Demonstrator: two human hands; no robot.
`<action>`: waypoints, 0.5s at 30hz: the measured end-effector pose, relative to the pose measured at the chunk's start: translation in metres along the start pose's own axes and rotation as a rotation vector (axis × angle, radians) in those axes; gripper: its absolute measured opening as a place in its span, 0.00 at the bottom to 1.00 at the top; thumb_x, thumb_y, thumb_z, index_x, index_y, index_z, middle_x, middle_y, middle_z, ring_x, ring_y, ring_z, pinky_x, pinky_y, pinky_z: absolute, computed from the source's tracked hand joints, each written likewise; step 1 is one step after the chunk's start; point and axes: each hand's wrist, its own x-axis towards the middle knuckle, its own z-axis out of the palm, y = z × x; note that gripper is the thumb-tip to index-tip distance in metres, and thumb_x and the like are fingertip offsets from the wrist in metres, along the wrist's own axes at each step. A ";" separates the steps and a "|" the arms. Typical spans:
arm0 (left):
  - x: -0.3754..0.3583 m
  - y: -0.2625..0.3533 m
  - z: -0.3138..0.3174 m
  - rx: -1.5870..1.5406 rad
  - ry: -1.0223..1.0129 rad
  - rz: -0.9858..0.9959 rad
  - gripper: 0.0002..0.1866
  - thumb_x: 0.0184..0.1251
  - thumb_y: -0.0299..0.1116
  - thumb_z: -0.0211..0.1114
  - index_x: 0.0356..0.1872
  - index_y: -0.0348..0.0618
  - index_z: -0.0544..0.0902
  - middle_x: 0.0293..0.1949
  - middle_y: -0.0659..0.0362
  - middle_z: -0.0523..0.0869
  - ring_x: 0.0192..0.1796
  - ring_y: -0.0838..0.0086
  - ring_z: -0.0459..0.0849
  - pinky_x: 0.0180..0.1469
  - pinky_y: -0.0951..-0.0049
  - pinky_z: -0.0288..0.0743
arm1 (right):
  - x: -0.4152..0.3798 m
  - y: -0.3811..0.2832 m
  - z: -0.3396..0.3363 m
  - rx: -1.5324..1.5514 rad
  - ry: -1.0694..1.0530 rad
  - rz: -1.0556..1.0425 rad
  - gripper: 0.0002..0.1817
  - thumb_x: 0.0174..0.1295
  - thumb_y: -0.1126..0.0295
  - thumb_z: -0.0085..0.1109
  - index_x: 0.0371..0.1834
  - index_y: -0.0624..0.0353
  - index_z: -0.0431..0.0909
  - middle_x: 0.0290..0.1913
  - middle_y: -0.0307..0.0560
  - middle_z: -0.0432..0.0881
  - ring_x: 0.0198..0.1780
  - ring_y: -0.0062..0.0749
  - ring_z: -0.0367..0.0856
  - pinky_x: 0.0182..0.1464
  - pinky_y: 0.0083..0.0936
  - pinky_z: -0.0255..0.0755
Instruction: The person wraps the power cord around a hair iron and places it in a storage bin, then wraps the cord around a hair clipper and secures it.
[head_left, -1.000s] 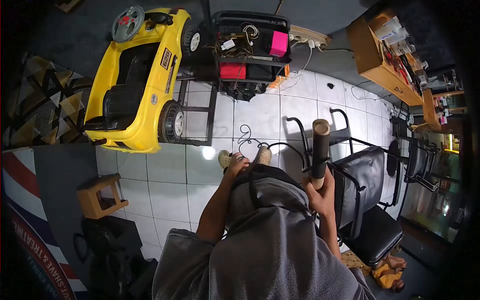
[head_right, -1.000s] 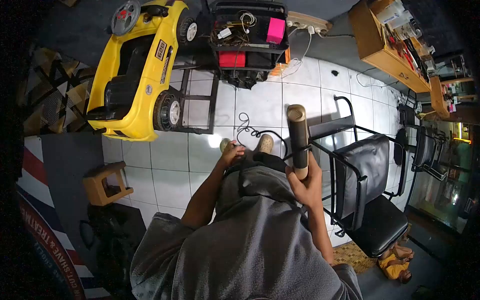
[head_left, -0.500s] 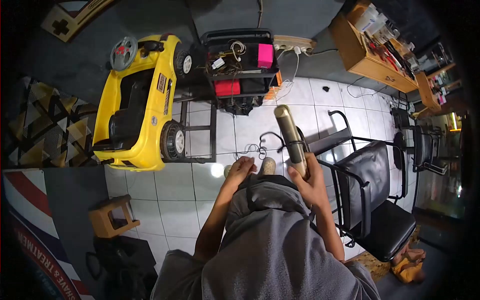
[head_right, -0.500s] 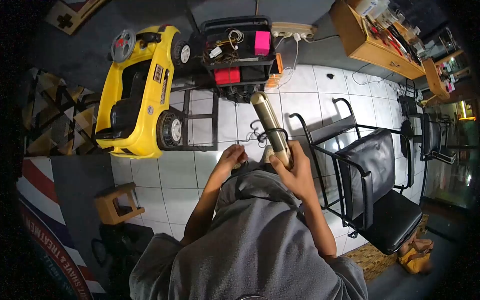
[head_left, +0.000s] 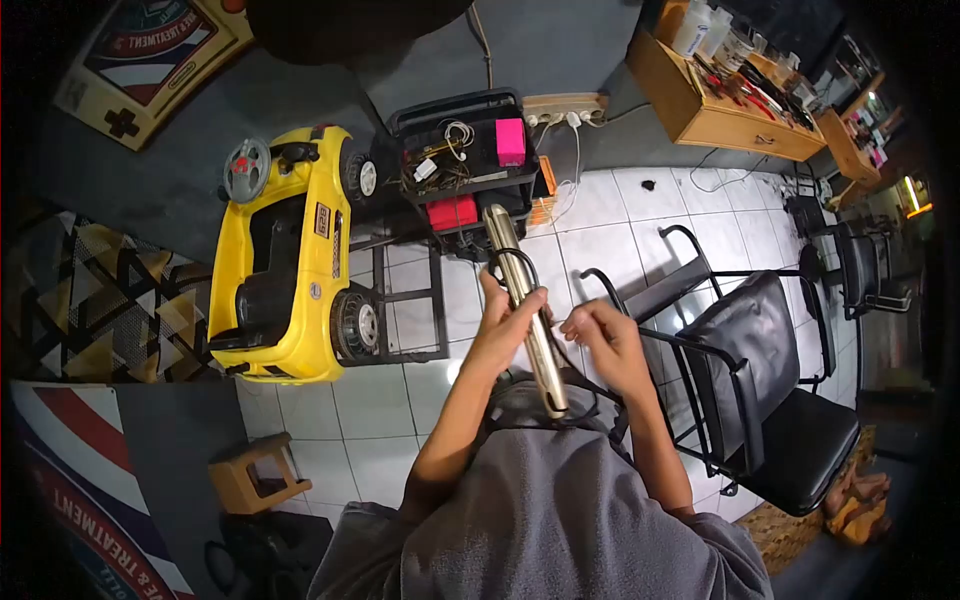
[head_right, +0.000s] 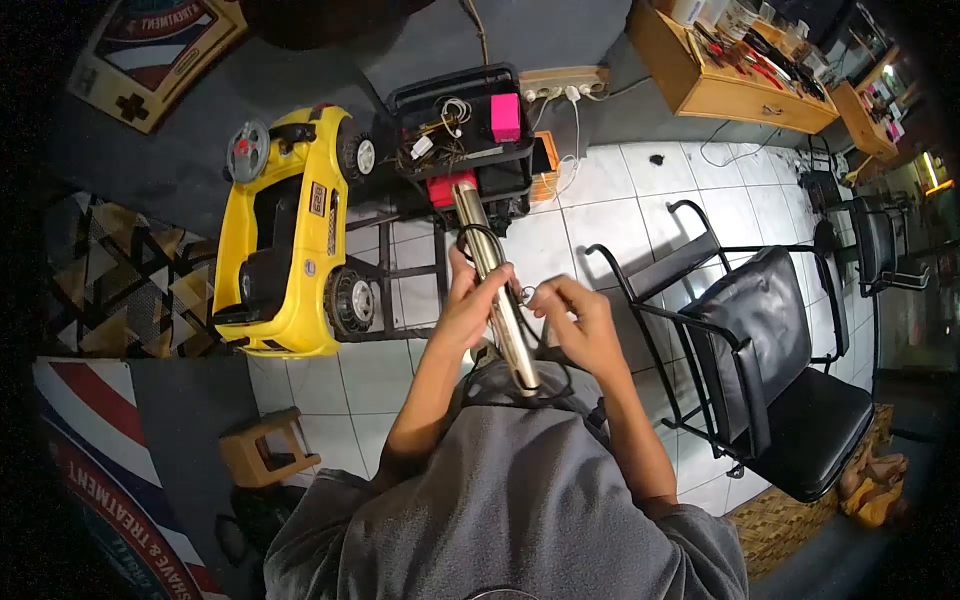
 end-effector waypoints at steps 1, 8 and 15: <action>0.007 0.007 -0.005 -0.023 -0.015 -0.065 0.23 0.68 0.27 0.62 0.52 0.52 0.56 0.33 0.59 0.76 0.28 0.75 0.79 0.29 0.75 0.76 | 0.004 0.005 -0.001 0.167 0.073 -0.011 0.09 0.71 0.70 0.50 0.46 0.65 0.73 0.34 0.43 0.81 0.35 0.20 0.77 0.40 0.19 0.72; -0.009 0.045 -0.008 0.250 -0.510 -0.249 0.64 0.60 0.26 0.68 0.71 0.69 0.17 0.28 0.59 0.77 0.16 0.77 0.74 0.17 0.76 0.69 | 0.064 0.050 -0.006 -0.220 -0.101 -0.405 0.44 0.49 0.72 0.69 0.72 0.58 0.59 0.73 0.55 0.61 0.75 0.46 0.56 0.77 0.39 0.42; -0.061 0.000 -0.018 0.741 -0.624 0.078 0.60 0.64 0.40 0.68 0.73 0.50 0.20 0.30 0.56 0.79 0.25 0.78 0.77 0.25 0.74 0.74 | 0.091 0.074 -0.038 -0.217 -0.247 -0.183 0.12 0.60 0.65 0.65 0.29 0.64 0.82 0.24 0.46 0.81 0.27 0.29 0.77 0.35 0.30 0.71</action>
